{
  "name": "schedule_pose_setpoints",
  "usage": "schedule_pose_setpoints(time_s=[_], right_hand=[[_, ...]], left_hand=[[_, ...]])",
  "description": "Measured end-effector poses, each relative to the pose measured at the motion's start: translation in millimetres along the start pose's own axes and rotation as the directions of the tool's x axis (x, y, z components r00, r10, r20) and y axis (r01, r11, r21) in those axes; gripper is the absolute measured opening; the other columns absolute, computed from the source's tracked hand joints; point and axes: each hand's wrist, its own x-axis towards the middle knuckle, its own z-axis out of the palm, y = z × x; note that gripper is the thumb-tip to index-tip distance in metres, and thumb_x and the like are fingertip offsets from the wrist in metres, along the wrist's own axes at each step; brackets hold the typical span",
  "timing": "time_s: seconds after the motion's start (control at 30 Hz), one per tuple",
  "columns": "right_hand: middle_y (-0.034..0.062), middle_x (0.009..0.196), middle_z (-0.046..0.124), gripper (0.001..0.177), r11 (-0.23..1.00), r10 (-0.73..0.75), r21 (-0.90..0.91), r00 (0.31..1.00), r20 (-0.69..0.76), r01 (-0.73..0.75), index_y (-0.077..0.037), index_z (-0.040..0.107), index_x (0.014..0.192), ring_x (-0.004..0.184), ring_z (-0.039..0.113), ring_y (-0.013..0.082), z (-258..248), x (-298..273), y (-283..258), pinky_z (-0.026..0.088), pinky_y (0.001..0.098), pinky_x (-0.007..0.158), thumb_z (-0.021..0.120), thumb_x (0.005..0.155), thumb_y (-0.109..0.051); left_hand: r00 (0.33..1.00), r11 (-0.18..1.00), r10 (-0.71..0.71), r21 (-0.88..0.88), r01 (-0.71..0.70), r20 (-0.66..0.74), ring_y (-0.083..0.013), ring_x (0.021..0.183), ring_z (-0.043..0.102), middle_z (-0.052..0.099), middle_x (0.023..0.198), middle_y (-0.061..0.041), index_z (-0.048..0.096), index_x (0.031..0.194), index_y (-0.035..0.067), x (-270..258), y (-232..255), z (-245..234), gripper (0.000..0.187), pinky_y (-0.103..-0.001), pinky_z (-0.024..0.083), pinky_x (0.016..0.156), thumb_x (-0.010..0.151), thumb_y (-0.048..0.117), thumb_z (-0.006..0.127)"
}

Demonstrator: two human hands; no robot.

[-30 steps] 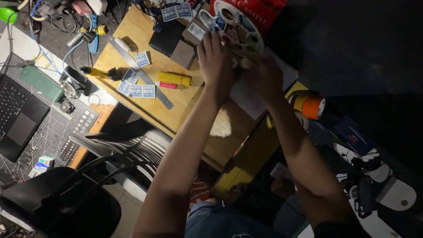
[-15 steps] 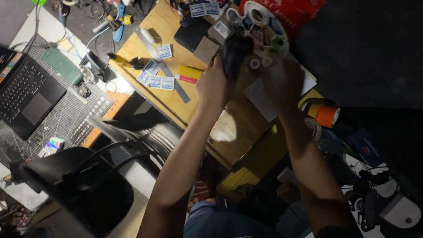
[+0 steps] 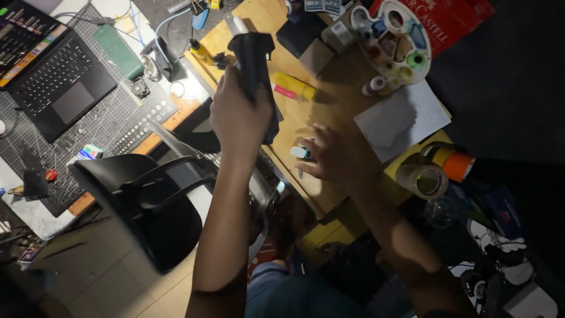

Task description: Organizing small craft supplies and plastic containers on a desk.

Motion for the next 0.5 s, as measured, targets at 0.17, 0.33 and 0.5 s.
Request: schedule_pose_setpoints(time_s=[0.17,0.33,0.5], right_hand=[[0.0164,0.126,0.060,0.052,0.996,0.022,-0.094,0.983,0.184,-0.004,-0.016,0.068,0.124,0.117,0.058,0.0332,2.6,5.6,-12.4,0.050,0.0470,0.094,0.077,0.083,-0.047],[0.0099,0.119,0.062,0.044,0.985,-0.027,-0.164,0.988,0.154,0.052,-0.013,0.070,0.121,0.112,0.059,0.0275,17.7,-4.5,1.7,0.050,0.0461,0.091,0.074,0.087,-0.040],[0.0105,0.112,0.063,0.035,0.992,0.119,-0.072,0.966,0.229,-0.105,-0.010,0.069,0.112,0.109,0.059,0.0288,28.2,-20.9,23.3,0.050,0.0430,0.096,0.074,0.085,-0.032]], left_hand=[[0.991,0.992,-0.117,0.043,0.114,0.071,-0.0418,0.090,0.070,0.071,0.093,-0.017,0.060,0.102,0.005,-14.9,-20.7,-1.8,0.029,-0.053,0.053,0.075,0.087,0.026,0.072],[0.985,0.990,-0.136,0.059,0.131,0.105,-0.0432,0.089,0.069,0.070,0.095,-0.017,0.061,0.102,0.005,-24.8,-31.4,2.3,0.031,-0.053,0.053,0.074,0.085,0.028,0.073],[0.986,0.991,-0.125,0.068,0.118,0.114,-0.0414,0.088,0.070,0.069,0.094,-0.017,0.060,0.102,0.004,-30.3,-37.1,9.6,0.031,-0.052,0.054,0.072,0.085,0.026,0.073]])
